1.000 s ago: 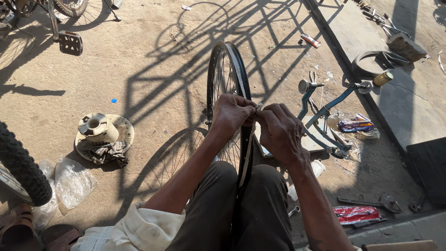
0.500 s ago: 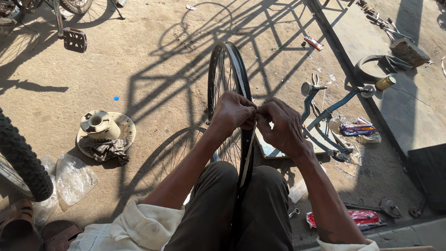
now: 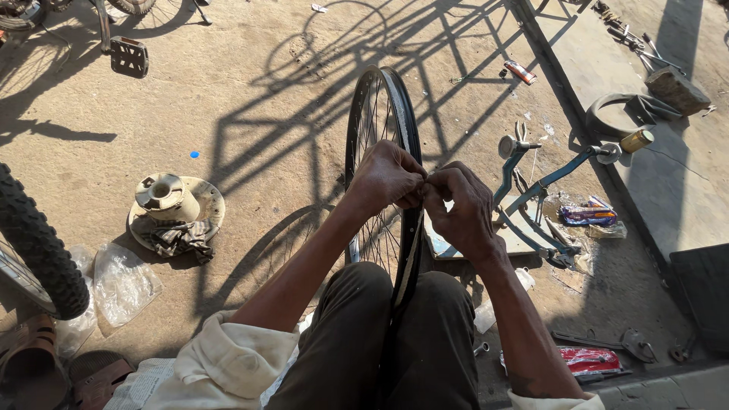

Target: The person sits on the ground with a bicycle wheel across their lap and works a white strip of rim tape around the wheel rim, pressing and tucking it along the rim by hand. They rotate the wheel as they go and continue seating the strip around the rim until the end of the clip.

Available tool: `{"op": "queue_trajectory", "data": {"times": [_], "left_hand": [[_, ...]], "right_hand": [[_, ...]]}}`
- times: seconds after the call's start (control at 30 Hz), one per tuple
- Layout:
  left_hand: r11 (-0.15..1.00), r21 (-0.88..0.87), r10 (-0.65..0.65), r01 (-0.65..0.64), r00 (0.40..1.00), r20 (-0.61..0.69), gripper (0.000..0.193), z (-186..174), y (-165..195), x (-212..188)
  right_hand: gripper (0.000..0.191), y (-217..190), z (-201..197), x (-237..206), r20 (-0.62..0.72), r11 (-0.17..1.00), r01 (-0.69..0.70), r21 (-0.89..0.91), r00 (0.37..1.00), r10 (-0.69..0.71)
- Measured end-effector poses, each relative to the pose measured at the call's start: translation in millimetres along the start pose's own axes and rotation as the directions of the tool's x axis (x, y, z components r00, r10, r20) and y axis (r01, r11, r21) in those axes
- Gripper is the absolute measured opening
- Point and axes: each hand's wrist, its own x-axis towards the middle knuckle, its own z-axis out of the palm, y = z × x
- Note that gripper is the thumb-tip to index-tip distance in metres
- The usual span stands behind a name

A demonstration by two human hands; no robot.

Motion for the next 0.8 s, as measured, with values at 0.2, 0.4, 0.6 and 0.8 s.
{"op": "queue_trajectory", "data": {"times": [0.2,0.4,0.6,0.8], "left_hand": [[0.993,-0.021,-0.111,0.114,0.988,0.106,0.01,-5,-2,9],[0.997,-0.073,-0.033,0.037,0.997,0.065,0.01,6,-12,-1],[0.998,0.022,0.053,-0.053,0.999,0.011,0.011,8,-15,-5],[0.995,0.069,0.064,-0.066,0.997,0.031,0.012,10,-14,-11]], "right_hand": [[0.004,13,15,-3,0.0,0.909,-0.249,0.333,0.964,0.264],[0.002,19,2,6,-0.006,0.898,-0.215,0.384,0.972,0.235],[0.005,5,-5,6,0.054,0.731,-0.288,0.618,0.944,0.326],[0.007,2,-1,14,0.075,0.592,-0.342,0.729,0.901,0.428]]}}
